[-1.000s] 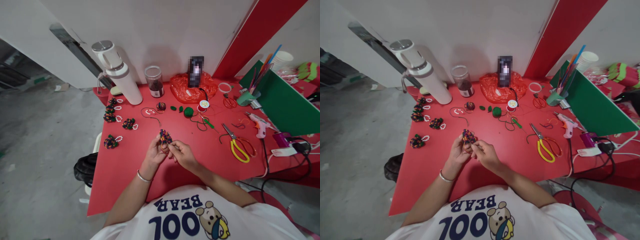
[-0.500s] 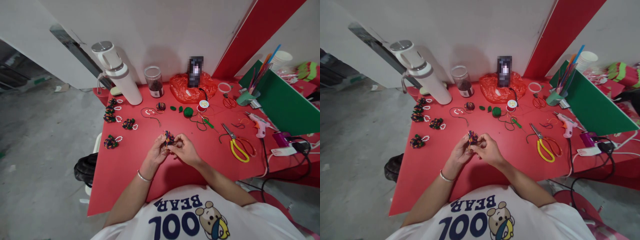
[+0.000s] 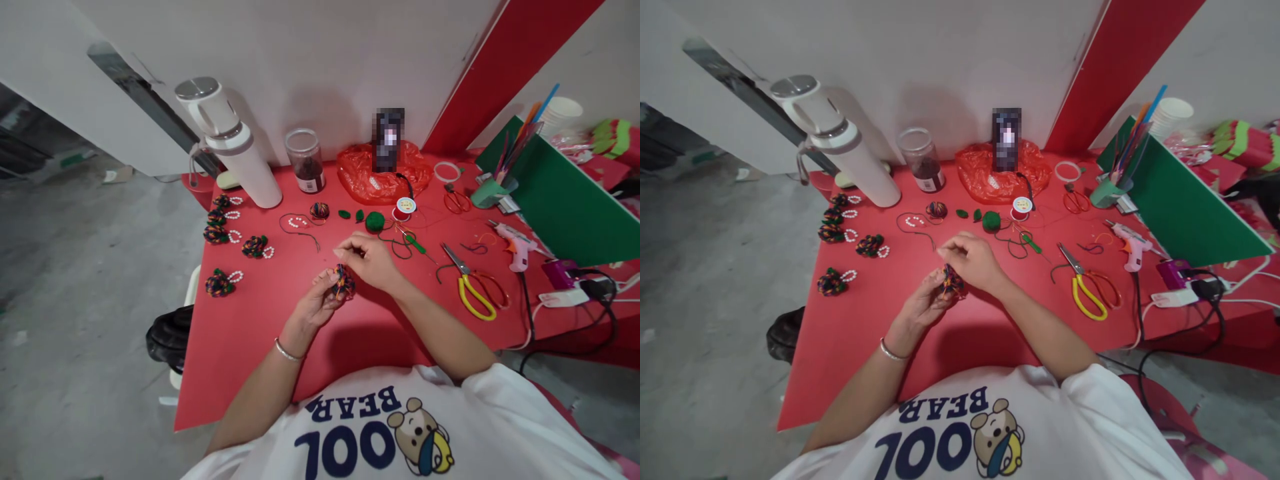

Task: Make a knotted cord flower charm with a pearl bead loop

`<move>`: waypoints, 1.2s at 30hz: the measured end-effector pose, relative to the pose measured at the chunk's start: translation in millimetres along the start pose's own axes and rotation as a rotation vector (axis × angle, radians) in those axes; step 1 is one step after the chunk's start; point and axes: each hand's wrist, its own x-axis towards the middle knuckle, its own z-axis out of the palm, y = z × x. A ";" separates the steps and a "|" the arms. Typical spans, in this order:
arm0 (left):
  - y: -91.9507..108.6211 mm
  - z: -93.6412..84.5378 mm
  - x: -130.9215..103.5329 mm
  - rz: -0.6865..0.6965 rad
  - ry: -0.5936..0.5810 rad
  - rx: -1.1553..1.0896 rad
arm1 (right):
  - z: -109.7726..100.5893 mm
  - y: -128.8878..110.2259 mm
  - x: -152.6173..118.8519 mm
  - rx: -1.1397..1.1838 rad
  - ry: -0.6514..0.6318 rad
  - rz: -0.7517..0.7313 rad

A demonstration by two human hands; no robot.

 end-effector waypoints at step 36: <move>5.0 0.2 -0.6 -0.078 -0.021 -0.100 | -26.9 -23.5 27.9 0.524 0.058 0.119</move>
